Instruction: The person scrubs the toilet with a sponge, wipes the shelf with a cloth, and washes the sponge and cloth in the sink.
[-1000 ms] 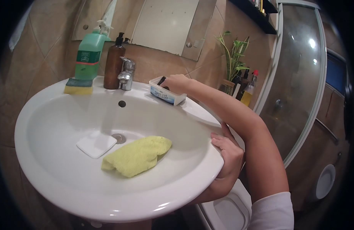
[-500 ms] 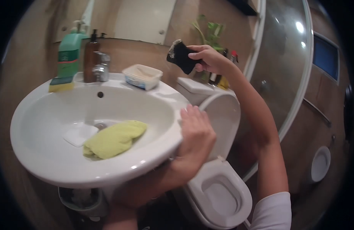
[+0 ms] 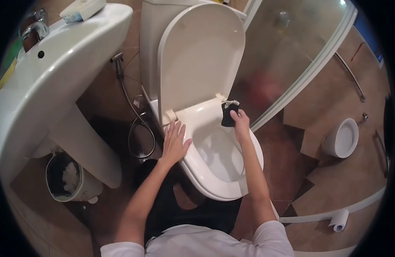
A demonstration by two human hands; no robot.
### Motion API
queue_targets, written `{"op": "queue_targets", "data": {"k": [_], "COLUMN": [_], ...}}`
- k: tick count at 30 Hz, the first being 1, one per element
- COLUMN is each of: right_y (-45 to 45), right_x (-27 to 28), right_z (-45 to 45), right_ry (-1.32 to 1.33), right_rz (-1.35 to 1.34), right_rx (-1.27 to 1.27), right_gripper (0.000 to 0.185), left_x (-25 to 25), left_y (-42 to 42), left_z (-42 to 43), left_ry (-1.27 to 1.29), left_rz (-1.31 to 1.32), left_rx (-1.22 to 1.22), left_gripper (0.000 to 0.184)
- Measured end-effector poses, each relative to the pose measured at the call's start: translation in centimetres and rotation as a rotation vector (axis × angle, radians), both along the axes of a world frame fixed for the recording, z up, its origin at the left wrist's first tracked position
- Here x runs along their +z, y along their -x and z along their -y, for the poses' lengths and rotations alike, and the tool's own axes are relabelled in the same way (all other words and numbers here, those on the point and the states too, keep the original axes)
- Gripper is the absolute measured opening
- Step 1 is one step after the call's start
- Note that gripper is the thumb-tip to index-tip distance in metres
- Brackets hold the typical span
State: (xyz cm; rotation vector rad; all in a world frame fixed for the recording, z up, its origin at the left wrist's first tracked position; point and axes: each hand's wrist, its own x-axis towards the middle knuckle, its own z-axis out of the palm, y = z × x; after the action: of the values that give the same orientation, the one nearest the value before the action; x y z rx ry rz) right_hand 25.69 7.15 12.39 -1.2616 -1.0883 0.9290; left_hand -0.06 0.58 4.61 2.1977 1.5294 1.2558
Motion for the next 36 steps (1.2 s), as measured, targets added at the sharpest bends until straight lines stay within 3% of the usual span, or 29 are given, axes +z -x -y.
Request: {"op": "queue_targets", "data": {"k": [1, 3, 5, 7, 10, 11, 13, 15, 16, 19, 20, 24, 27, 31, 36], "right_y": [0.8, 3.6, 6.2, 10.5, 7.5, 6.3, 7.0, 9.2, 11.3, 7.5, 7.9, 10.3, 10.0, 10.5, 12.1], "right_x": [-1.5, -2.1, -5.8, -7.5, -8.5, -8.4, -7.9, -8.6, -6.9, -6.9, -6.0, -7.0, -5.6, -6.6, -5.4], "right_z": [-1.2, -1.8, -4.0, -2.4, -5.5, -7.0, -6.8, -4.8, -2.5, -7.2, -6.9, -4.1, -6.8, -3.3, -5.9], "right_ry": [-0.190, -0.161, -0.412, -0.530, -0.658, -0.581, -0.576, -0.731, -0.717, -0.631, -0.570, -0.707, -0.549, -0.663, -0.548], "right_rz": [0.372, 0.713, 0.706, 1.126, 1.080, 0.988, 1.070, 1.060, 1.061, 1.042, 1.047, 0.966, 0.980, 0.995, 1.080], "right_rx": [-0.075, -0.009, 0.261, 0.338, 0.319, 0.255, 0.124, 0.287, 0.266, 0.293, 0.198, 0.268, 0.308, 0.310, 0.286], "right_gripper": [0.028, 0.038, 0.042, 0.040, 0.038, 0.034, 0.030, 0.027, 0.024, 0.023, 0.022, 0.021, 0.024, 0.020, 0.020], "left_x": [-0.7, -2.2, -1.7, -2.3, -3.0, -3.1, -3.4, -3.5, -3.7, -3.7, -3.7, -4.1, -4.1, -3.4, -3.7], "left_y": [-0.3, -0.7, -0.5, -0.3, -0.4, -0.4, -0.7, -0.5, -0.5, -0.6, -0.8, -0.6, -1.0, -0.8, -1.1], "left_z": [-0.2, -0.6, -0.5, -0.7, -1.1, -1.1, -1.1, -1.8, -2.1, -1.9, -1.7, -1.9, -1.4, -1.7, -1.6], "left_ry": [0.015, 0.040, 0.014, -0.029, -0.050, -0.065, -0.061, -0.075, -0.108, -0.115, -0.121, -0.132, -0.130, -0.151, -0.134], "left_rz": [-0.005, 0.140, 0.216, 0.344, 0.453, 0.496, 0.535, 0.572, 0.583, 0.608, 0.619, 0.598, 0.637, 0.611, 0.627], "left_rx": [0.006, 0.006, 0.007, -0.047, -0.048, -0.053, -0.040, -0.030, -0.045, -0.059, -0.050, -0.049, -0.061, -0.022, -0.026], "left_gripper": [0.043, 0.049, 0.047, 0.047, 0.039, 0.035, 0.032, 0.029, 0.027, 0.025, 0.024, 0.023, 0.021, 0.020, 0.020]}}
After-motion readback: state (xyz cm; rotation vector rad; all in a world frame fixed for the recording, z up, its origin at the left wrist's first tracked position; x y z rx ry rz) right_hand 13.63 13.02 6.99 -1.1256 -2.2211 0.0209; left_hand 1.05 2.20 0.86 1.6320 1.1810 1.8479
